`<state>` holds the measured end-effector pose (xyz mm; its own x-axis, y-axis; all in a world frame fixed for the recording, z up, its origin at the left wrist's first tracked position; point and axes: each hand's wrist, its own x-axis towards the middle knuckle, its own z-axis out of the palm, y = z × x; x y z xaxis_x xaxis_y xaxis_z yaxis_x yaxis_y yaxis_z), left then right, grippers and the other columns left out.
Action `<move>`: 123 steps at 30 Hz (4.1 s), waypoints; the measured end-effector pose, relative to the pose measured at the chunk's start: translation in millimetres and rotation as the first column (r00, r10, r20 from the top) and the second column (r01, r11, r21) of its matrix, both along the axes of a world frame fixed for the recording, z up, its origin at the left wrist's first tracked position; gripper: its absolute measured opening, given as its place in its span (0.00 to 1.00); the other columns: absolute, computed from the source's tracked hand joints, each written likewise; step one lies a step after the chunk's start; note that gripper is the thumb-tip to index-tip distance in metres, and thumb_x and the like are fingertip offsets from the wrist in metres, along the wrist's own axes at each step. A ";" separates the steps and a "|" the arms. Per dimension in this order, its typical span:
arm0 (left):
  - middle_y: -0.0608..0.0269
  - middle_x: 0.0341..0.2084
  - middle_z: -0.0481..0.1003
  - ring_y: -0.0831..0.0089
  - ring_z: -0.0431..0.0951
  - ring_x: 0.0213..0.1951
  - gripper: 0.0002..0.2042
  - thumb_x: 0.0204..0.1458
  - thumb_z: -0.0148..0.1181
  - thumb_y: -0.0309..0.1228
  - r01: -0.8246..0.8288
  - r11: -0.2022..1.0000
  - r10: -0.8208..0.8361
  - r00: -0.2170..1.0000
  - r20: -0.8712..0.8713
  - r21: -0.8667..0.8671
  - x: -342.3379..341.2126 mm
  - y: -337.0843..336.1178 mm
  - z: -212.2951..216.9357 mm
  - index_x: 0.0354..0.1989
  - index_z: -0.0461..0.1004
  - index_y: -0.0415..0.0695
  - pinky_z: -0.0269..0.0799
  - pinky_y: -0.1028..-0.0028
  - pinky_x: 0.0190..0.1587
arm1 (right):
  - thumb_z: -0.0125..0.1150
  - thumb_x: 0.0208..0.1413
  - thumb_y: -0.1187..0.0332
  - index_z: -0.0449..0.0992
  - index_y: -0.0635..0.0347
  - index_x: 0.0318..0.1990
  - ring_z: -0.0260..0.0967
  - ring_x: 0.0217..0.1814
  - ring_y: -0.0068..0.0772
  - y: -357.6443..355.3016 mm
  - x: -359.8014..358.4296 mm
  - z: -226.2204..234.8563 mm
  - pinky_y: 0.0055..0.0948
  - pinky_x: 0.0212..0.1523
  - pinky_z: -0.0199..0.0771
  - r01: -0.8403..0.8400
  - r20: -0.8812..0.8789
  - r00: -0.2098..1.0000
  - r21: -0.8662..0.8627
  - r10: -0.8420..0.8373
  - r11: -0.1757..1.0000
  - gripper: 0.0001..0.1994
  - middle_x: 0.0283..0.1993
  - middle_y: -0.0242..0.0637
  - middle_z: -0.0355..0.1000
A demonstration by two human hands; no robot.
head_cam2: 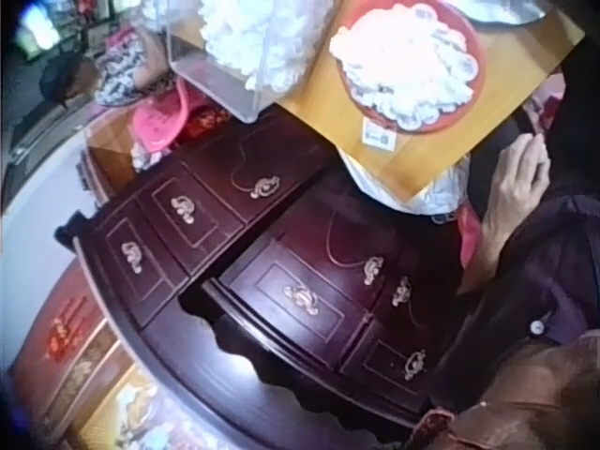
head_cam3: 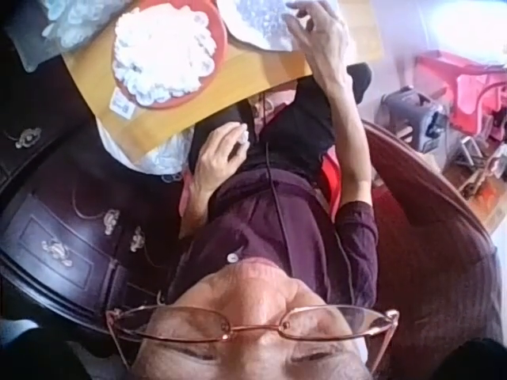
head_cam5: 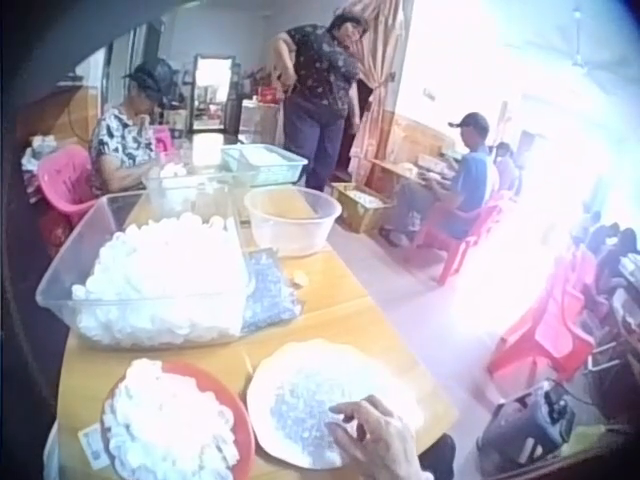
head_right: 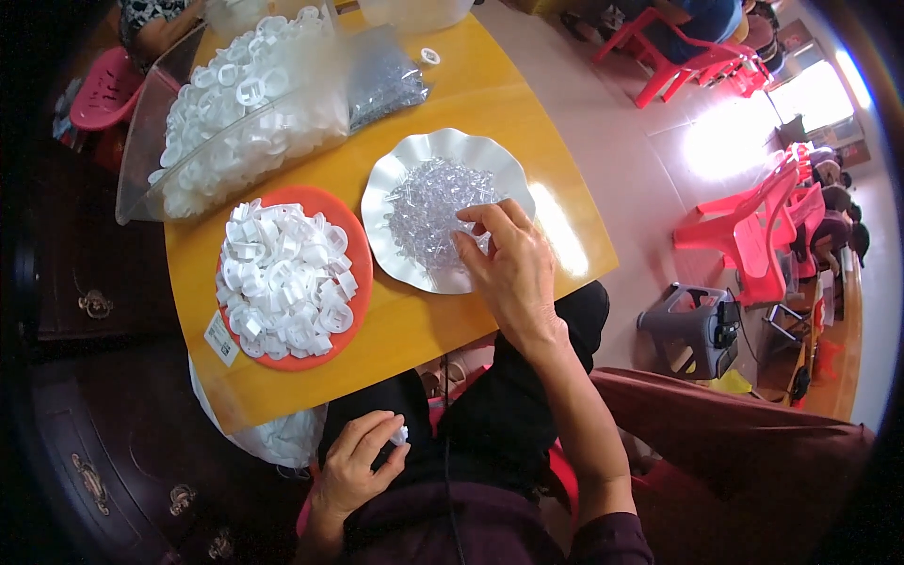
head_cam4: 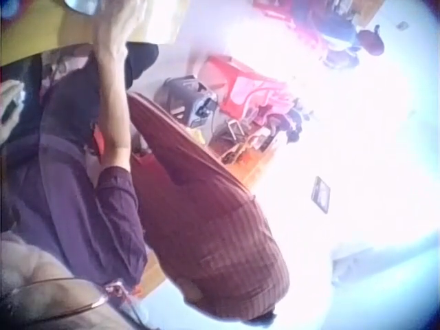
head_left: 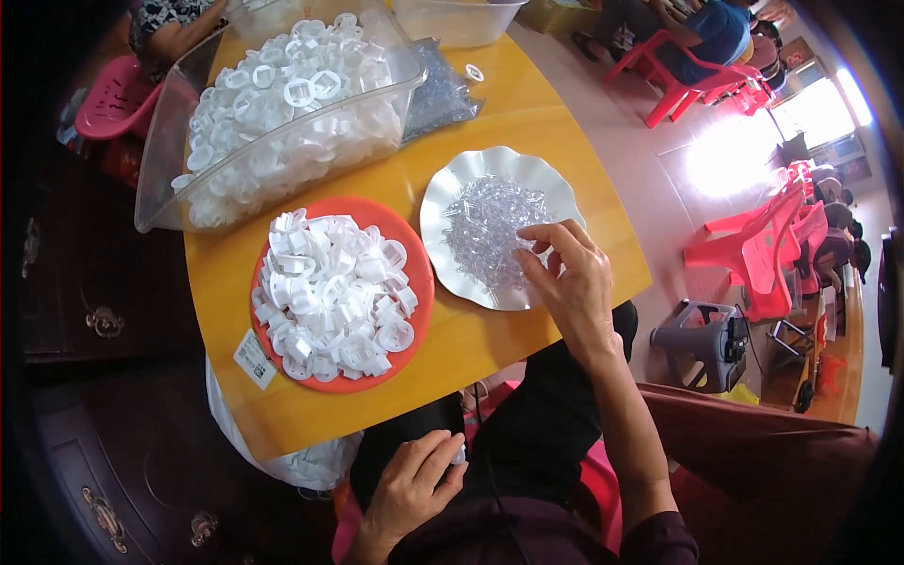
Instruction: The person inserts small metal pins into plastic housing components by hand at a workshop table.
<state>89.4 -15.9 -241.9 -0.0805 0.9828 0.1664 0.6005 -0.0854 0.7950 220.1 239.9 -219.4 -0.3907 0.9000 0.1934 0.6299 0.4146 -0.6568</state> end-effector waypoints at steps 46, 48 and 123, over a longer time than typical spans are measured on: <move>0.56 0.52 0.67 0.75 0.73 0.41 0.18 0.54 0.54 0.18 -0.038 0.994 0.109 0.485 0.868 -0.104 -30.2 41.5 16.5 0.54 0.66 0.38 0.72 0.76 0.42 | 0.64 0.56 0.80 0.72 0.67 0.45 0.78 0.35 0.24 -110.4 4.2 2.0 0.21 0.38 0.81 -0.498 -0.712 0.610 -0.686 -0.347 0.531 0.11 0.38 0.41 0.78; 0.60 0.48 0.67 0.79 0.71 0.39 0.15 0.56 0.53 0.18 -0.017 0.995 0.090 0.583 0.808 -0.098 -30.6 42.0 14.6 0.52 0.69 0.37 0.69 0.79 0.41 | 0.64 0.56 0.79 0.72 0.67 0.45 0.77 0.37 0.23 -115.3 4.7 1.4 0.20 0.38 0.79 -0.498 -0.722 0.623 -0.663 -0.302 0.558 0.11 0.38 0.40 0.78; 0.51 0.59 0.68 0.60 0.70 0.61 0.18 0.58 0.56 0.18 -0.038 0.999 0.020 0.347 0.937 -0.007 -21.7 39.1 -9.3 0.58 0.68 0.39 0.63 0.63 0.65 | 0.65 0.54 0.77 0.78 0.64 0.38 0.75 0.40 0.24 -144.4 -1.0 0.8 0.21 0.33 0.74 -0.311 -0.680 0.721 -0.485 -0.129 0.817 0.05 0.41 0.37 0.78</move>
